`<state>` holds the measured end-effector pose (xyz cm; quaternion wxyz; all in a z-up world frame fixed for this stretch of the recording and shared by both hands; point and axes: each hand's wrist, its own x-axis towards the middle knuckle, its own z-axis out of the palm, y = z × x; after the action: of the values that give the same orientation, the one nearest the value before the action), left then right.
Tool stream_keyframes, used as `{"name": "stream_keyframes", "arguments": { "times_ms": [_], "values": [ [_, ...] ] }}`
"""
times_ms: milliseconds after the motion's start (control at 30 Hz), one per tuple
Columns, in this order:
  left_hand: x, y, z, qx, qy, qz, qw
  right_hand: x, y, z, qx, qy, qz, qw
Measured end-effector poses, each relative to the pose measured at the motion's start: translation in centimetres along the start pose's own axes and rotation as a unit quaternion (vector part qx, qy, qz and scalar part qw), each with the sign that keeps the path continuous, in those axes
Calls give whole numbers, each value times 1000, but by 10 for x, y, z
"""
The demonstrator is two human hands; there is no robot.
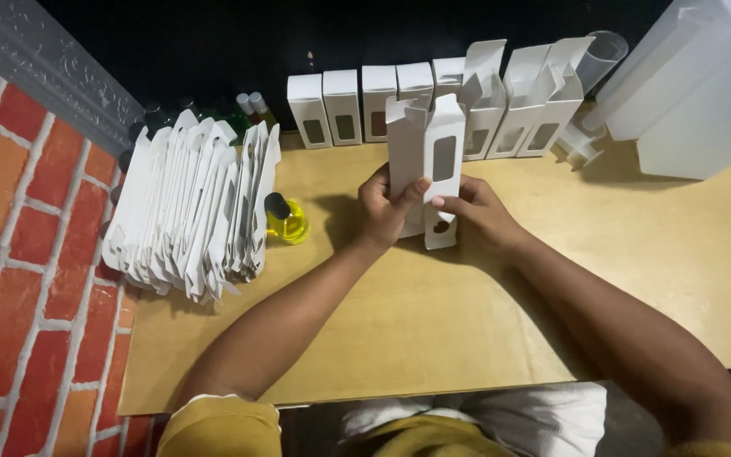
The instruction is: Assembling and folding small white cardboard perfume boxes from flat templates.
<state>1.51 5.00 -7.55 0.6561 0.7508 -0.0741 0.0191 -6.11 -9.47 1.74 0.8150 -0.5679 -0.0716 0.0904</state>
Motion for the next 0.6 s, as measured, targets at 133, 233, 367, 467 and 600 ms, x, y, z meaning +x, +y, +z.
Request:
{"name": "stream_keyframes", "arguments": {
  "times_ms": [133, 233, 367, 467, 600],
  "values": [
    [-4, 6, -4, 26, -12, -9, 1000, -19, -35, 36, -2, 16, 11, 1000],
    [-15, 24, -5, -109, -16, 73, 991, -19, -37, 35, 5, 9, 20, 1000],
    [-18, 35, -3, -151, -13, 99, 983, -18, -37, 34, 33, -1, 46, 998],
    [-17, 35, -4, -100, -21, 89, 991, -18, -39, 35, 53, 1, 50, 997],
    [-8, -8, 8, -203, -15, 123, 971, -24, -49, 45, 15, -34, -2, 999]
  ]
}}
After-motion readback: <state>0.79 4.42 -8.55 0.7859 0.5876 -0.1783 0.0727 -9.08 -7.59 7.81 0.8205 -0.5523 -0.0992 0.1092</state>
